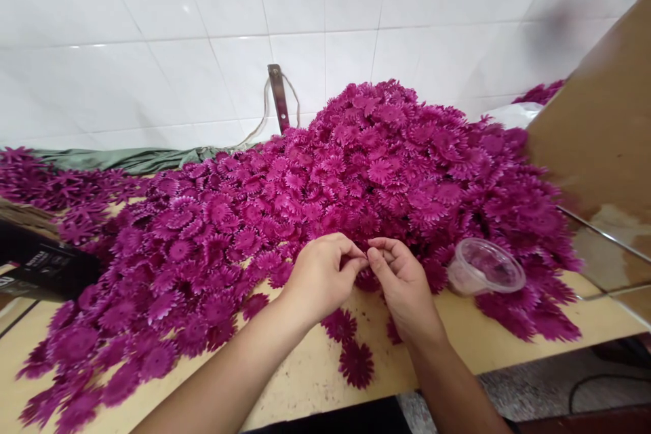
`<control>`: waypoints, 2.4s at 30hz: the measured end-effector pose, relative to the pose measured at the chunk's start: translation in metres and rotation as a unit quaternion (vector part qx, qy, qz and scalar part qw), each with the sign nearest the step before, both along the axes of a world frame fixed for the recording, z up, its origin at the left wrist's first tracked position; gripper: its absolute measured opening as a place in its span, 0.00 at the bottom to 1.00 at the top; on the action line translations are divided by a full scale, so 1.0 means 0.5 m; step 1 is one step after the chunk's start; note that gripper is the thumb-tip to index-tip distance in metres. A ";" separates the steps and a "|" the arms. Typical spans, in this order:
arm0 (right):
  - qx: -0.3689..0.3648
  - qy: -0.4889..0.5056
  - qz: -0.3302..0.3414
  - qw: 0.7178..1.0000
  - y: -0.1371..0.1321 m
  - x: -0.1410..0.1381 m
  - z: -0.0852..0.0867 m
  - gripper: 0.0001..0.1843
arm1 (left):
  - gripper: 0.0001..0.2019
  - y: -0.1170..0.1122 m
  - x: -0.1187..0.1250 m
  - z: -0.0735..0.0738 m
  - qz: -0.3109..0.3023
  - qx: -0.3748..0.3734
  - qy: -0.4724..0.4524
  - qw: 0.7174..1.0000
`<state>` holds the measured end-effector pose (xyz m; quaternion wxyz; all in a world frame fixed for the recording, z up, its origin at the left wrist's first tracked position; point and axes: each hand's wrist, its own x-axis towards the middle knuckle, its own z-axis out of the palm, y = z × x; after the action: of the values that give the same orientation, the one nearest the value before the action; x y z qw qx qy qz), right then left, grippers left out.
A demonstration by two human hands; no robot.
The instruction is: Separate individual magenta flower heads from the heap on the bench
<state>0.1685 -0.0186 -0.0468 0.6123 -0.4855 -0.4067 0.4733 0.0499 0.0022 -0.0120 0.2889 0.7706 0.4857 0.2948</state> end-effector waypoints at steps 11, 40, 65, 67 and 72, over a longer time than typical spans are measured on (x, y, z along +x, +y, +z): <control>-0.049 -0.083 0.103 0.990 -0.027 0.013 0.012 0.14 | 0.02 0.138 -0.091 0.053 0.278 0.154 -0.091 0.944; -0.014 -0.081 0.147 0.986 -0.023 0.025 0.013 0.11 | 0.04 0.118 -0.073 0.033 0.268 0.092 -0.238 0.929; 0.001 -0.089 0.157 0.984 -0.021 0.020 0.012 0.12 | 0.07 0.021 -0.005 -0.001 0.091 0.000 -0.105 0.990; 0.000 -0.092 0.175 0.980 -0.032 0.019 0.014 0.11 | 0.08 0.053 -0.025 0.011 0.174 0.023 -0.166 0.970; -0.010 -0.080 0.121 0.989 -0.038 0.031 0.005 0.11 | 0.05 0.130 -0.094 0.052 0.270 0.128 -0.138 0.944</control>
<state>0.1838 -0.0377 -0.0445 0.5113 -0.4749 -0.5057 0.5072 0.0028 0.0673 0.0141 0.1613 0.5927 0.5890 0.5251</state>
